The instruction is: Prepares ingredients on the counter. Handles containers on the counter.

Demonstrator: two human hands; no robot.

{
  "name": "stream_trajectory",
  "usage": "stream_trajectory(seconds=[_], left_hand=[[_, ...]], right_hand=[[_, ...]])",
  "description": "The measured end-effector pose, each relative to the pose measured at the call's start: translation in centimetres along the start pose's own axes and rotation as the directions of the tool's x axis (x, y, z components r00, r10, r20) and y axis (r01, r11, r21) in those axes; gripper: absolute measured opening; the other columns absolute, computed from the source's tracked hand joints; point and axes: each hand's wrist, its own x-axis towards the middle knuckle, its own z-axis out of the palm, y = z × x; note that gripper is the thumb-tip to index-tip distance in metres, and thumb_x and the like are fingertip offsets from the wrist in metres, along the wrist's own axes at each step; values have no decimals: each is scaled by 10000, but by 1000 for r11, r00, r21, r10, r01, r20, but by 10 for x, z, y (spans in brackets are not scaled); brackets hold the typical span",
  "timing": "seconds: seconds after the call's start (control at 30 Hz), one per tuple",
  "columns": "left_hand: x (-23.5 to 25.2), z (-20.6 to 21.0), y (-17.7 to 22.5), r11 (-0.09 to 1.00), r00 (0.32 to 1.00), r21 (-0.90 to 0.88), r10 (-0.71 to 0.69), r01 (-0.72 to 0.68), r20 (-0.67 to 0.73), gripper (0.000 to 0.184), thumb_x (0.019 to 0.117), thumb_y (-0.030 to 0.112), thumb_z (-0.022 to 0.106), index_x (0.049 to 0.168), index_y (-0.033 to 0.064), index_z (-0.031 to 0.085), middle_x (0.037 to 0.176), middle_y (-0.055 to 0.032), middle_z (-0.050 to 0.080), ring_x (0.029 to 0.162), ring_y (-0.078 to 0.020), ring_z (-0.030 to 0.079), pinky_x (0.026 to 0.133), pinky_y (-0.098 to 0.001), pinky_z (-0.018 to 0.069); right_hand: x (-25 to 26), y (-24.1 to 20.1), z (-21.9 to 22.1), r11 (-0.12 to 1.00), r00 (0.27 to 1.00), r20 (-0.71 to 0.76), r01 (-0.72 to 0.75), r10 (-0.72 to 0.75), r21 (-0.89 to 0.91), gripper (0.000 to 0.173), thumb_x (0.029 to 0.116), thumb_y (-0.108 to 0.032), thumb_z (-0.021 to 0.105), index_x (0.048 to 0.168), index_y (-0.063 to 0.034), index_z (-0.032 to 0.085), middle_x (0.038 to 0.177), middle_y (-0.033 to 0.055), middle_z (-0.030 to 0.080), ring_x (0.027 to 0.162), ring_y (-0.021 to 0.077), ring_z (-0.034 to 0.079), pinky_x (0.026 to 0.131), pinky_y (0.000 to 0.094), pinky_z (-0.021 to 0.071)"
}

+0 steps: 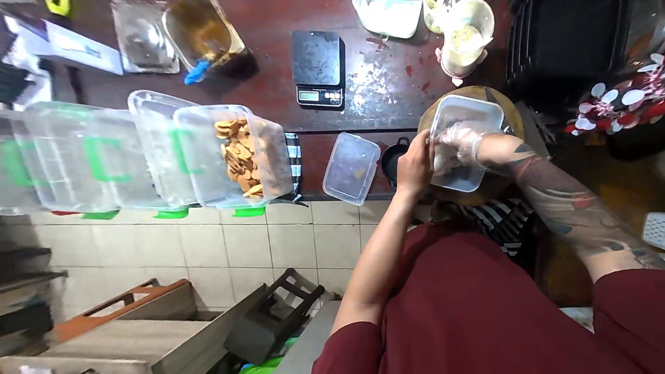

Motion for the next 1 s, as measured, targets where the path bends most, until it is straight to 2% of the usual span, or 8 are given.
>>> stream_trajectory(seconds=[0.13, 0.27, 0.43, 0.53, 0.67, 0.73, 0.8, 1.0], left_hand=[[-6, -4, 1, 998, 996, -36, -58, 56, -61, 313, 1075, 183, 487, 1329, 31, 590, 940, -120, 718, 744, -239, 708, 687, -441, 598], [-8, -1, 0, 988, 985, -41, -152, 149, -81, 344, 1088, 211, 434, 1342, 44, 596, 1074, -124, 732, 871, -240, 733, 773, -453, 604], [-6, -6, -11, 981, 972, -72, -190, 181, -140, 369, 1096, 228, 404, 1356, 46, 591, 1170, -120, 720, 962, -225, 732, 834, -440, 603], [1, -23, -28, 994, 966, -50, -111, 102, -235, 357, 1090, 200, 417, 1343, 26, 599, 1080, -127, 729, 863, -222, 728, 752, -424, 604], [14, -54, -48, 999, 944, -44, -23, 9, -329, 358, 1086, 184, 434, 1351, -3, 587, 1057, -132, 732, 831, -206, 725, 734, -395, 605], [21, -67, -58, 1000, 917, 0, 10, -11, -400, 354, 1081, 173, 442, 1338, -17, 594, 1042, -146, 732, 810, -212, 722, 707, -388, 595], [27, -76, -70, 997, 885, 63, 63, -38, -462, 341, 1076, 157, 446, 1317, -19, 610, 1004, -145, 729, 763, -206, 710, 660, -367, 577], [38, -86, -99, 987, 869, 143, 131, -71, -478, 328, 1052, 129, 479, 1291, -27, 640, 918, -135, 732, 711, -216, 707, 635, -376, 581]], right_hand=[[-8, -24, -27, 956, 958, -121, -274, 261, -101, 511, 823, -132, 801, 1298, -46, 636, 1349, 248, 601, 1247, 478, 567, 960, 692, 474], [5, -35, -14, 933, 932, -91, -357, 352, -53, 382, 881, -108, 728, 1215, 59, 646, 1275, 302, 616, 1202, 492, 591, 932, 689, 497], [9, -51, 0, 960, 965, 39, -261, 258, 105, 630, 792, -88, 794, 1378, -65, 566, 1278, 248, 623, 1152, 451, 630, 892, 668, 529], [16, -68, -6, 977, 976, -83, -194, 202, 89, 711, 896, -201, 715, 1547, -172, 432, 1434, 238, 535, 1269, 475, 549, 957, 683, 483], [37, -110, -19, 977, 960, -191, -187, 203, 100, 791, 878, -312, 730, 1583, -199, 391, 1569, 189, 415, 1370, 453, 457, 1011, 644, 470], [46, -128, -25, 975, 969, -146, -181, 199, 127, 689, 924, -321, 684, 1554, -178, 443, 1586, 199, 394, 1373, 455, 455, 1044, 640, 441], [61, -136, -22, 974, 975, -127, -163, 183, 158, 495, 957, -359, 623, 1424, -197, 603, 1490, 200, 497, 1300, 424, 531, 1012, 628, 466], [96, -135, -26, 967, 996, -38, -72, 83, 245, 319, 1010, -350, 579, 1247, -174, 701, 1187, 165, 697, 1169, 365, 634, 978, 623, 474]])
